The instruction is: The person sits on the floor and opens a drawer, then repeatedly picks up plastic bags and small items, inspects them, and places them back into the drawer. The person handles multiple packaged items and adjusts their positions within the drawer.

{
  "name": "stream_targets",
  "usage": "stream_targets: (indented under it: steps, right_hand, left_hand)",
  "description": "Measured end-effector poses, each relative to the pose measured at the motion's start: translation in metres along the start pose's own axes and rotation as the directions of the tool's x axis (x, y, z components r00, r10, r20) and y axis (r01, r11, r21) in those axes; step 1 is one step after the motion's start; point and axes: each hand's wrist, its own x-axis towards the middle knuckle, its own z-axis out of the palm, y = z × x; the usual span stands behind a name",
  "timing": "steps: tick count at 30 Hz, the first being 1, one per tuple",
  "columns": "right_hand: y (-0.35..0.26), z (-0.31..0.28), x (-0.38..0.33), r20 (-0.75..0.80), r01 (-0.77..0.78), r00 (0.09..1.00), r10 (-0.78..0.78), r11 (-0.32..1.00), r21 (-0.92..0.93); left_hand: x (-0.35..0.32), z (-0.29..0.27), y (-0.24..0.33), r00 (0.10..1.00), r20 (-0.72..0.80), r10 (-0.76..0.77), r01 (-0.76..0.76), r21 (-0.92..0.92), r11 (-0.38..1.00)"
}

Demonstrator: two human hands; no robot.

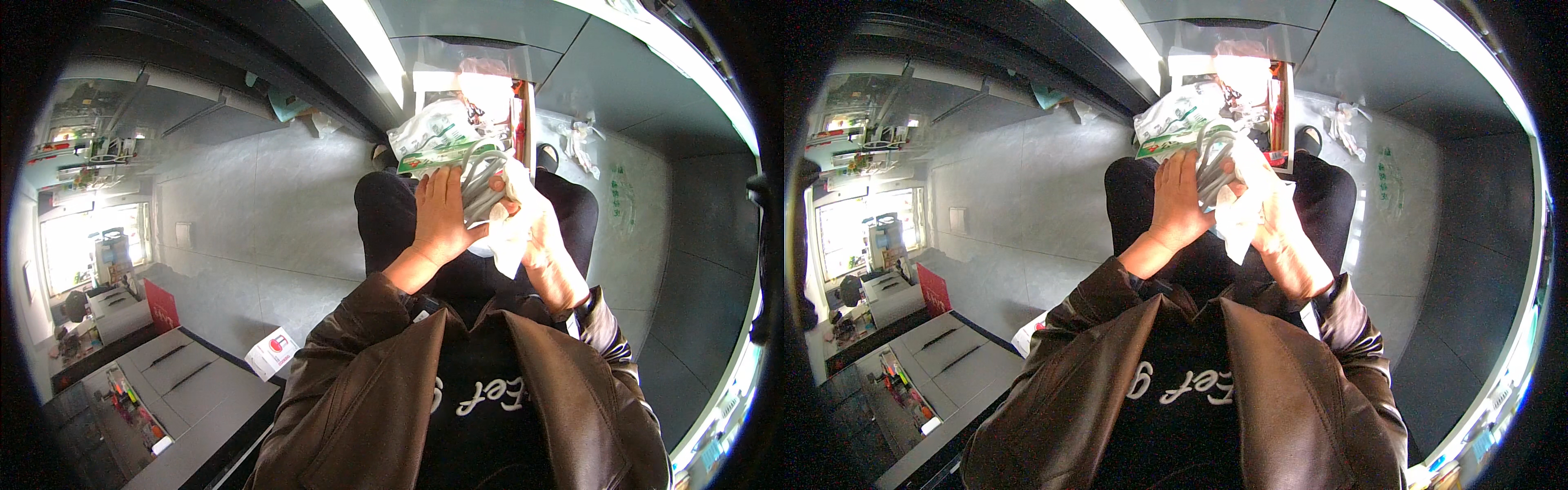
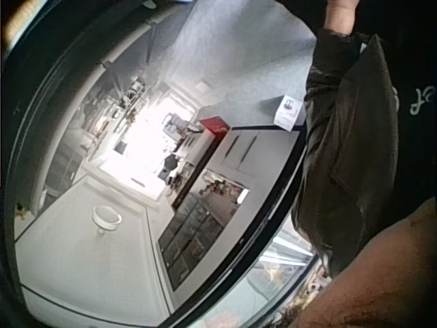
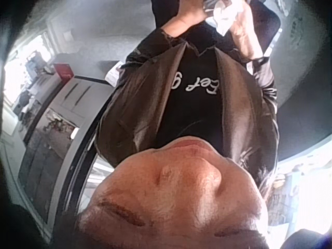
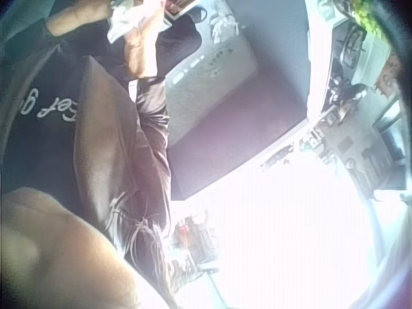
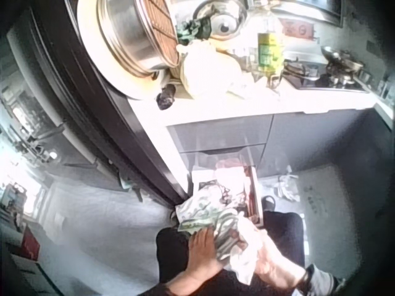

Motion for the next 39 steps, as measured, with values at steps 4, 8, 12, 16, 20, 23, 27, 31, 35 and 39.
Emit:
stream_targets:
  steps: [4,8,12,16,20,23,27,31,35,39]
  right_hand:
    - [0.001,0.000,0.001,0.046,0.040,0.998,-0.037,0.997,-0.063]
    - [0.001,0.002,-0.004,0.042,0.118,0.993,-0.112,0.977,-0.176]
    - [-0.014,0.004,-0.014,0.182,0.321,0.942,-0.283,0.595,-0.737]
    - [-0.029,0.005,-0.021,0.131,0.236,0.937,-0.323,0.313,-0.920]
    - [-0.041,0.006,-0.028,0.134,0.154,0.931,-0.339,0.032,-0.988]
    - [-0.061,0.004,-0.038,0.240,0.247,0.895,-0.377,-0.031,-0.969]
    - [-0.096,-0.007,-0.041,0.163,0.479,0.790,-0.591,0.428,-0.766]
    - [-0.094,-0.025,-0.038,0.017,0.192,0.904,-0.427,0.371,-0.909]
    - [-0.042,-0.042,-0.025,0.026,0.085,0.978,-0.206,0.284,-0.955]
    - [-0.020,-0.042,-0.007,0.280,0.248,0.900,-0.335,-0.136,-0.959]
  left_hand:
    - [0.005,0.004,0.002,0.995,-0.083,0.060,-0.064,-0.050,0.997]
    - [0.006,0.001,-0.008,0.997,-0.071,0.031,-0.043,-0.174,0.984]
    - [0.008,-0.008,-0.017,0.996,0.079,-0.049,0.078,-0.418,0.905]
    - [0.006,-0.014,-0.012,0.988,0.154,-0.025,0.107,-0.551,0.828]
    - [0.004,-0.014,-0.005,0.988,0.157,-0.008,0.083,-0.473,0.877]
    - [0.000,-0.012,-0.008,0.987,0.155,-0.040,0.096,-0.372,0.923]
    - [-0.007,-0.012,-0.024,0.927,0.327,-0.183,0.363,-0.661,0.656]
    - [-0.013,-0.013,-0.034,0.773,0.605,-0.190,0.628,-0.773,0.095]
    - [-0.009,-0.013,-0.022,0.791,0.602,-0.108,0.608,-0.793,0.034]
    - [0.000,-0.020,-0.004,0.825,0.556,-0.099,0.562,-0.826,0.051]
